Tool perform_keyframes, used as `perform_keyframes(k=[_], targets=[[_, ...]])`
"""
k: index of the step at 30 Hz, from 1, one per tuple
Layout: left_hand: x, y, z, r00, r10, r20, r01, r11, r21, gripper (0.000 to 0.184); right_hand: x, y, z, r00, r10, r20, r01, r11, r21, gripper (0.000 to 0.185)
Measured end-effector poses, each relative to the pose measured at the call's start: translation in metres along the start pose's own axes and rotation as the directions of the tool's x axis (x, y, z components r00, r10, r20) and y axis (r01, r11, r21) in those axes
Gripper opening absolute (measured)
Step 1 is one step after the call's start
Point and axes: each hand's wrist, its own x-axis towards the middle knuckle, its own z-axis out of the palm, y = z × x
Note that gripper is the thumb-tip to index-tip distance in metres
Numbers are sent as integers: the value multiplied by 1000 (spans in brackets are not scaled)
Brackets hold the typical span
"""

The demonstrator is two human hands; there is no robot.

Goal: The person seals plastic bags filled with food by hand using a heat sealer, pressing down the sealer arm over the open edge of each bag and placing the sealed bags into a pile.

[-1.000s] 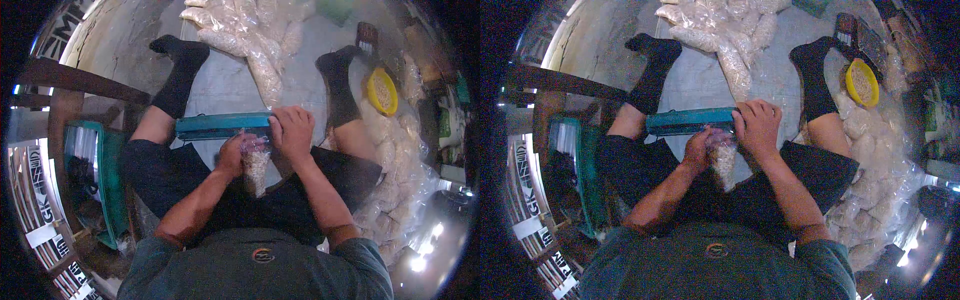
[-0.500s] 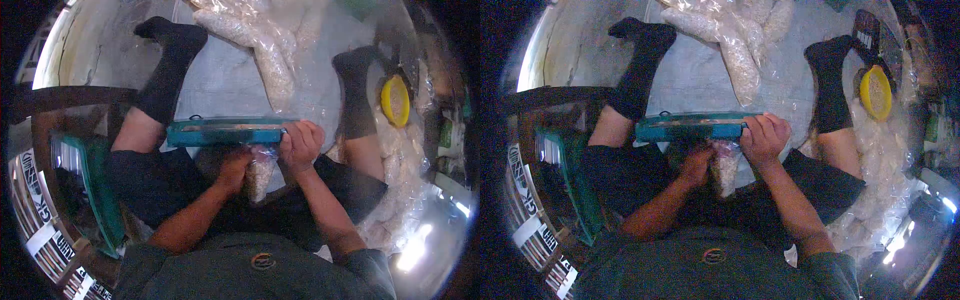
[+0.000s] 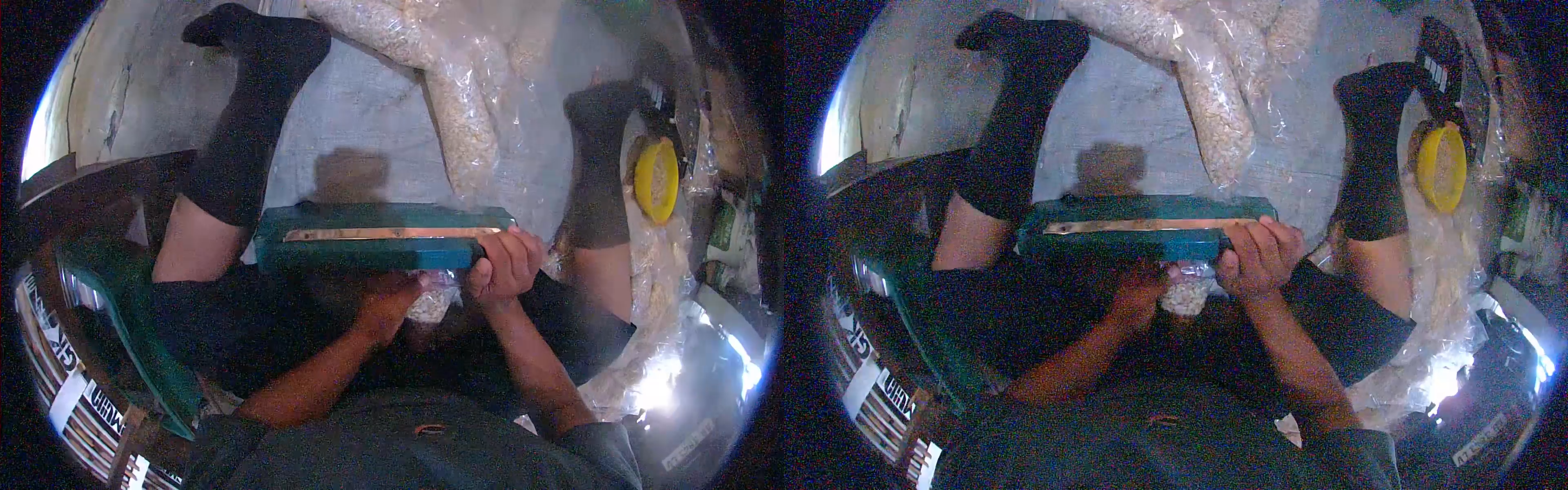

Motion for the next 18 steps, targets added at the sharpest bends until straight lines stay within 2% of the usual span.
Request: perform_keyframes(k=[2, 4, 5, 8, 11, 13, 17, 18], targets=[[-1, 1, 1, 1000, -12, -22, 8, 989, -148, 39, -3, 1, 3, 1000, 17, -9, -17, 1000, -1, 43], [-4, 12, -5, 990, -66, 122, 96, 962, -255, 38, -6, 1, 4, 999, 31, -25, -31, 1000, -4, 42], [-3, 7, -4, 990, -65, 123, 95, 962, -256, 38, -6, 1, 3, 1000, 24, -17, -24, 1000, -12, 41], [-3, -3, 0, 997, 60, 47, -51, 985, -167, 37, -3, 0, 1, 1000, 11, -29, -12, 1000, -6, 38], [-3, 5, -1, 996, 78, 42, -69, 982, -175, 37, -2, -1, -1, 999, 8, -47, -7, 1000, 19, 34], [4, -8, 3, 979, 183, 89, -131, 902, -410, 34, -1, -1, -2, 998, 2, -62, 0, 1000, 27, 32], [-6, 3, 3, 976, 218, 22, -181, 856, -485, 32, 4, -5, -10, 996, -6, -93, 9, 999, 31, 24], [-7, 7, 4, 982, 182, 52, -122, 820, -559, 31, 8, -5, -14, 997, -11, -73, 14, 999, 41, 22]])
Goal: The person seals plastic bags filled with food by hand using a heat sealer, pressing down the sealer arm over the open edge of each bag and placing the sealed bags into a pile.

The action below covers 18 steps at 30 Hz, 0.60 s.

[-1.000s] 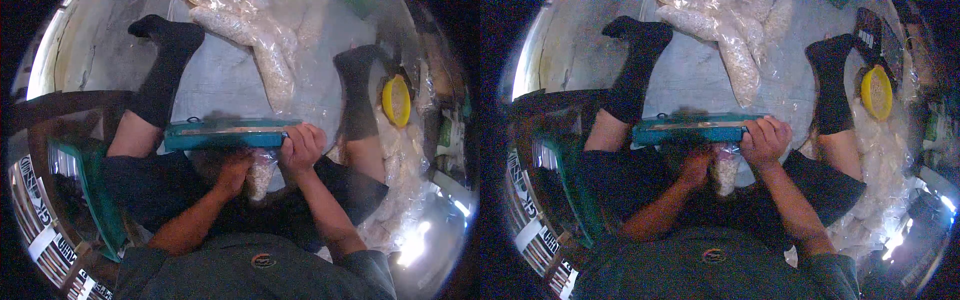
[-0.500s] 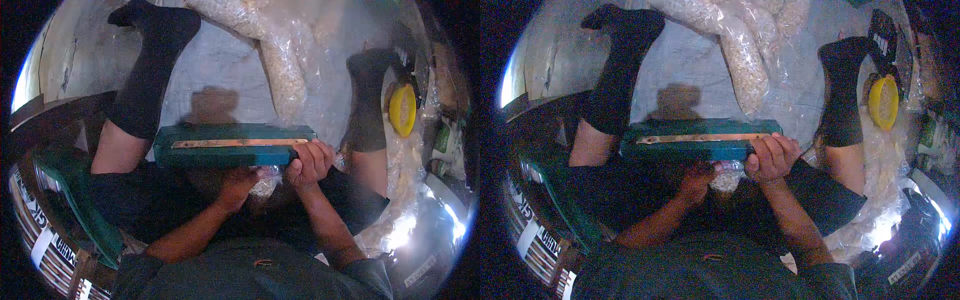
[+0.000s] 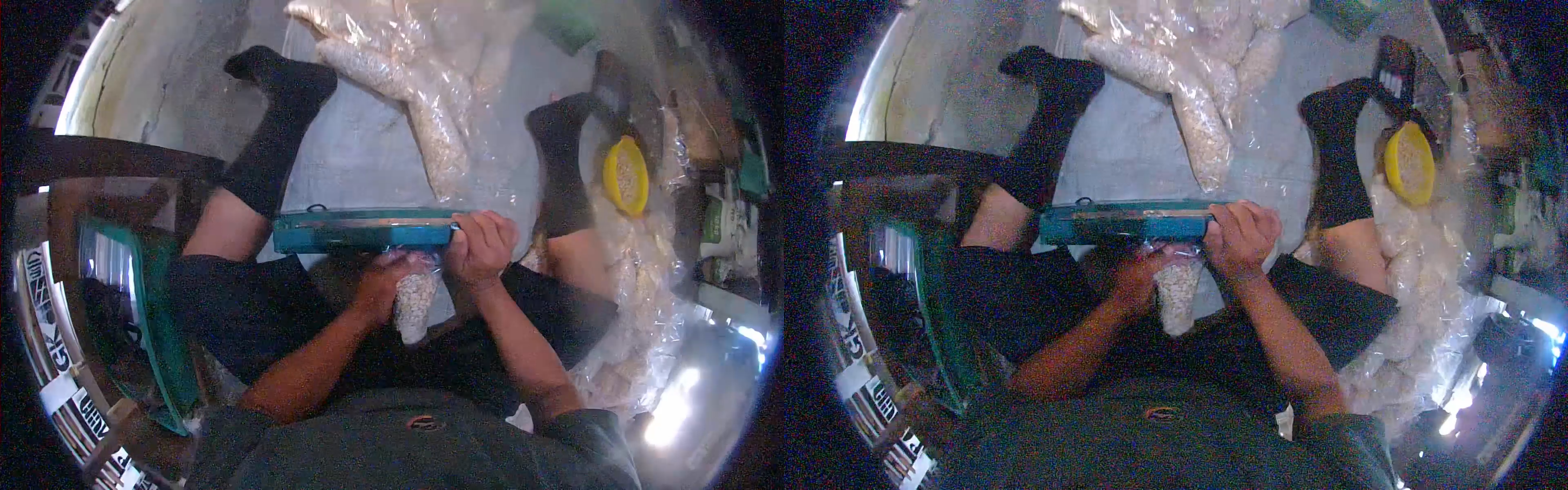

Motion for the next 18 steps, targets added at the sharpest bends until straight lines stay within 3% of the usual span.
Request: perform_keyframes(k=[2, 3, 5, 7, 10, 13, 14, 15, 17, 18], targets=[[1, -5, 1, 1000, -25, 12, 25, 996, -90, 31, 7, -7, -14, 1000, -18, 24, 19, 999, -47, 20], [5, -16, -4, 981, 190, 42, -191, 982, 13, 31, 11, -12, -21, 997, -17, 72, 24, 995, -92, 19], [18, -31, -15, 907, 411, 89, -419, 901, 108, 31, 28, -24, -38, 996, -20, 84, 27, 996, -90, 20], [24, -36, -21, 969, 198, 148, -171, 970, -174, 31, 39, -39, -60, 995, 5, 100, 4, 996, -93, 22], [16, -26, -10, 985, 128, 119, -94, 962, -257, 31, 59, -51, -94, 985, -40, 167, 49, 997, -51, 28], [10, -23, -5, 975, 197, 107, -171, 963, -209, 32, 53, -56, -114, 978, -101, 182, 115, 991, -69, 40], [7, -20, -4, 973, 205, 108, -180, 962, -206, 32, 26, -52, -108, 996, 55, -63, -50, 996, 78, 43], [3, -16, -2, 974, 195, 115, -169, 965, -202, 32, -4, -48, -100, 931, 241, -273, -170, 951, 258, 46], [2, -14, 1, 973, 194, 125, -167, 966, -196, 32, -73, -42, -71, 808, 585, -64, -501, 742, 446, 55], [6, -18, 0, 978, 179, 103, -151, 960, -235, 29, -87, -48, -71, 736, 607, 300, -675, 628, 386, 58]])
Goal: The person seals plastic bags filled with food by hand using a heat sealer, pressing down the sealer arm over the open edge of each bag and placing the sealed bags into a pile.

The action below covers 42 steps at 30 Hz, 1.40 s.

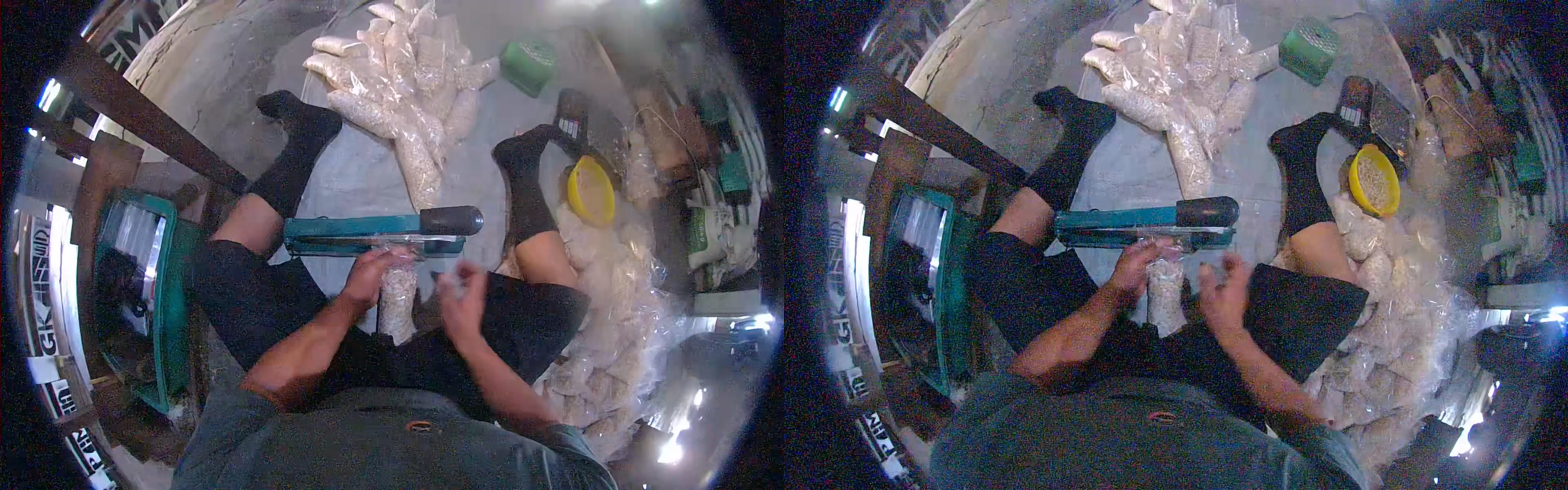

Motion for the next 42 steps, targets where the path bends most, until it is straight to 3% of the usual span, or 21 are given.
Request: perform_keyframes(k=[1, 3, 4, 6, 8, 13, 14, 16, 20, 22, 23, 25, 27, 29, 31, 35, 37, 38, 40, 42], targets=[[0, -2, 1, 1000, -13, -25, 12, 999, -41, 26, -10, 4, 3, 931, 215, 296, -204, 976, -70, 60], [-4, -3, 2, 999, 1, -36, -1, 1000, 20, 26, -21, 34, 21, 665, 455, 592, -398, 887, -235, 79], [-6, -2, 3, 999, 20, -49, -16, 997, 77, 27, -25, 41, 25, 671, 451, 589, -399, 888, -226, 79], [-7, -5, 6, 997, 77, -4, -76, 988, 134, 29, -25, 48, 31, 652, 228, 723, -265, 962, -65, 95], [-15, -5, 12, 991, 129, 31, -132, 975, 178, 31, -19, 8, 16, 661, 259, 704, -226, 964, -142, 97], [-62, 4, 26, 966, 206, 154, -250, 893, 374, 32, -25, -4, 4, 533, 142, 834, -292, 956, 24, 87], [-67, 4, 22, 958, 209, 196, -275, 864, 422, 30, -27, -9, 1, 528, 139, 838, -291, 956, 24, 87], [-89, 16, 25, 956, 196, 219, -280, 835, 473, 29, -32, -27, -6, 627, 155, 764, -132, 987, -91, 76], [-125, 25, 23, 949, 197, 246, -305, 772, 558, 29, -40, 6, 7, 563, 246, 789, -235, 963, -133, 74], [-142, 32, 30, 944, 244, 220, -326, 789, 521, 30, -35, -39, -7, 636, 81, 768, -82, 996, -38, 62], [-147, 33, 27, 931, 281, 233, -365, 727, 582, 29, -33, -33, -1, 631, 78, 772, -80, 996, -35, 62], [-158, 39, 30, 920, 309, 243, -391, 662, 639, 29, -32, -24, 9, 656, -140, 742, 62, 989, 131, 56], [-169, 46, 37, 951, 230, 206, -309, 679, 666, 30, -31, -32, 2, 643, -125, 756, 32, 990, 137, 55], [-169, 44, 41, 935, 254, 249, -355, 658, 664, 30, -30, -36, -1, 626, -114, 771, 8, 990, 139, 54], [-167, 39, 43, 916, 275, 293, -401, 638, 657, 30, -30, -27, -1, 628, -280, 726, 134, 958, 254, 54], [-160, 35, 51, 894, 301, 333, -446, 668, 596, 31, -27, -6, 1, 619, -166, 768, 50, 984, 172, 55], [-163, 40, 56, 891, 301, 339, -450, 679, 580, 30, -20, -5, 4, 495, -233, 837, 106, 972, 208, 58], [-166, 44, 59, 901, 284, 328, -433, 638, 637, 31, -18, -7, 3, 495, -233, 837, 109, 972, 206, 58], [-176, 57, 67, 908, 271, 319, -419, 593, 688, 31, -16, -25, -2, 348, -283, 894, 115, 959, 259, 59], [-188, 71, 73, 933, 226, 281, -357, 687, 633, 37, -21, 12, 4, 386, -212, 898, 72, 977, 200, 60]])
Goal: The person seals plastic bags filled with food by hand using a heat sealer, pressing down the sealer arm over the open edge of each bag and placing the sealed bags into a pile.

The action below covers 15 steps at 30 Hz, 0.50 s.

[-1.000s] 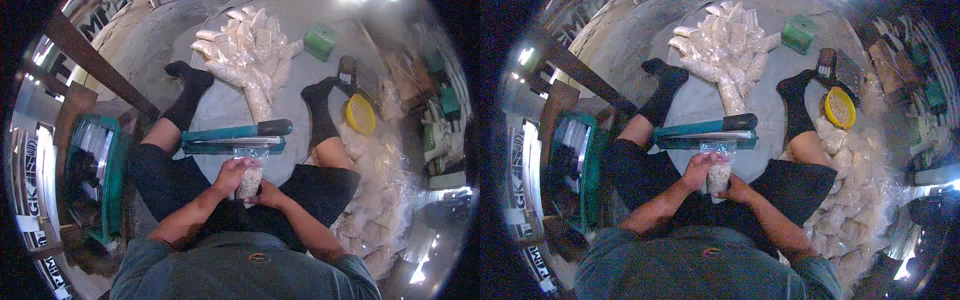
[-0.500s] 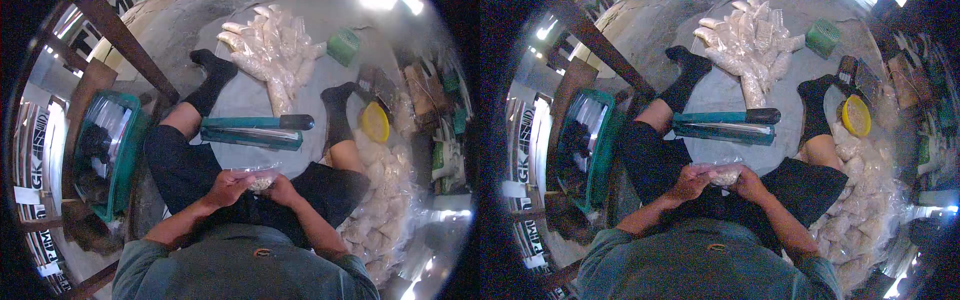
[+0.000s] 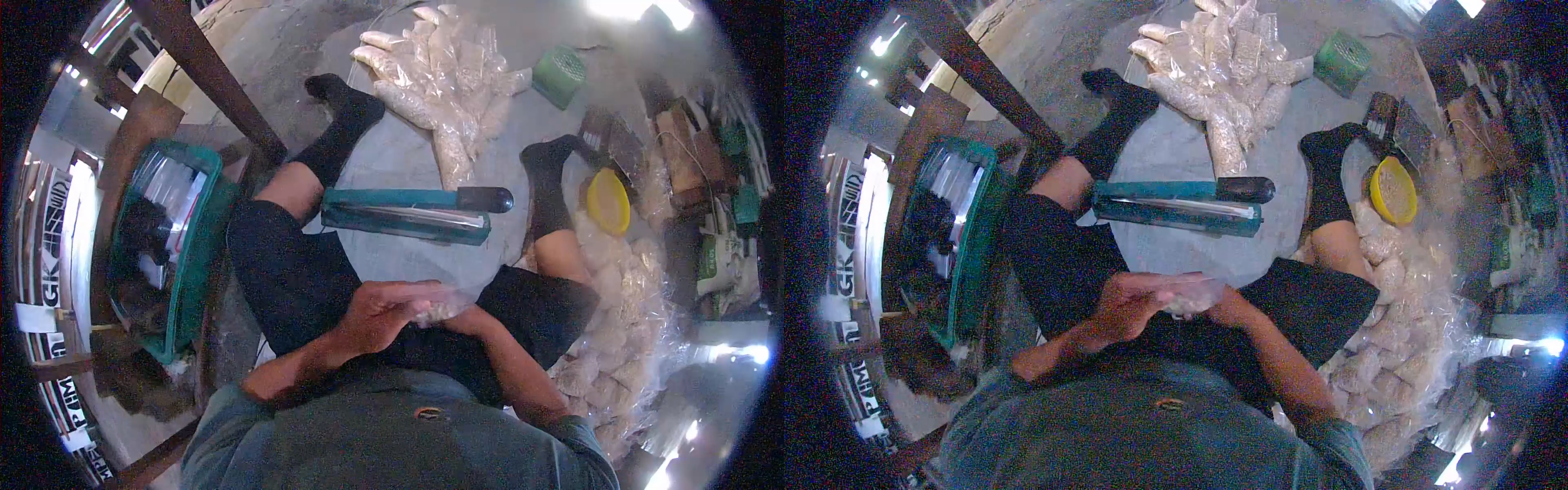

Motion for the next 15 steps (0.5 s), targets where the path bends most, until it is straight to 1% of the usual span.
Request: perform_keyframes(k=[1, 2, 3, 4, 5, 6, 7, 8, 9, 10, 11, 12, 13, 14, 15], targets=[[-1, -8, -6, 1000, 10, 9, -10, 1000, 2, 37, 1, -2, -1, 997, 72, -39, -72, 997, 23, 61], [0, -24, -12, 977, 161, -142, -189, 958, -214, 47, -5, -5, -6, 996, 72, -59, -71, 997, 13, 61], [3, -34, -13, 913, 264, -311, -376, 838, -395, 60, -14, -41, -12, 989, 143, -32, -141, 988, 60, 60], [11, -35, -2, 853, 206, -479, -476, 683, -553, 84, -20, -66, -16, 978, 210, -4, -209, 972, 107, 61], [8, -54, 3, 892, 96, -443, -398, 633, -664, 85, -23, -73, -18, 969, 247, 17, -247, 969, 13, 61], [1, -76, 6, 921, -19, -388, -309, 570, -761, 87, -23, -88, -16, 971, 239, 20, -239, 971, -20, 60], [-4, -85, 5, 928, -10, -372, -300, 571, -764, 87, -20, -115, -15, 964, 261, 45, -257, 963, -77, 58], [-9, -92, 2, 939, -207, -274, -134, 514, -847, 86, -16, -133, -16, 955, 287, 71, -276, 952, -132, 57], [-12, -97, -3, 905, -396, -155, 29, 422, -906, 87, -16, -126, -10, 983, 171, 61, -159, 973, -165, 48], [-14, -94, -11, 906, -397, -145, 38, 419, -907, 87, -23, -141, -23, 983, 176, 53, -166, 973, -162, 48], [-19, -85, -21, 866, -462, -193, 40, 449, -893, 83, -31, -171, -51, 985, 131, 112, -120, 988, -101, 44], [-26, -76, -34, 817, -521, -247, 42, 481, -876, 80, -36, -185, -80, 983, 76, 169, -71, 997, -36, 41], [-41, -74, -52, 866, -456, -207, 54, 495, -867, 76, -38, -175, -107, 999, -36, -36, 37, 999, 25, 39], [-60, -70, -71, 905, -390, -168, 61, 511, -857, 72, -39, -159, -137, 961, -136, -241, 156, 986, 66, 37], [-79, -54, -87, 898, -426, -115, 141, 524, -840, 70, -29, -141, -174, 895, -76, -440, 193, 955, 226, 32]])
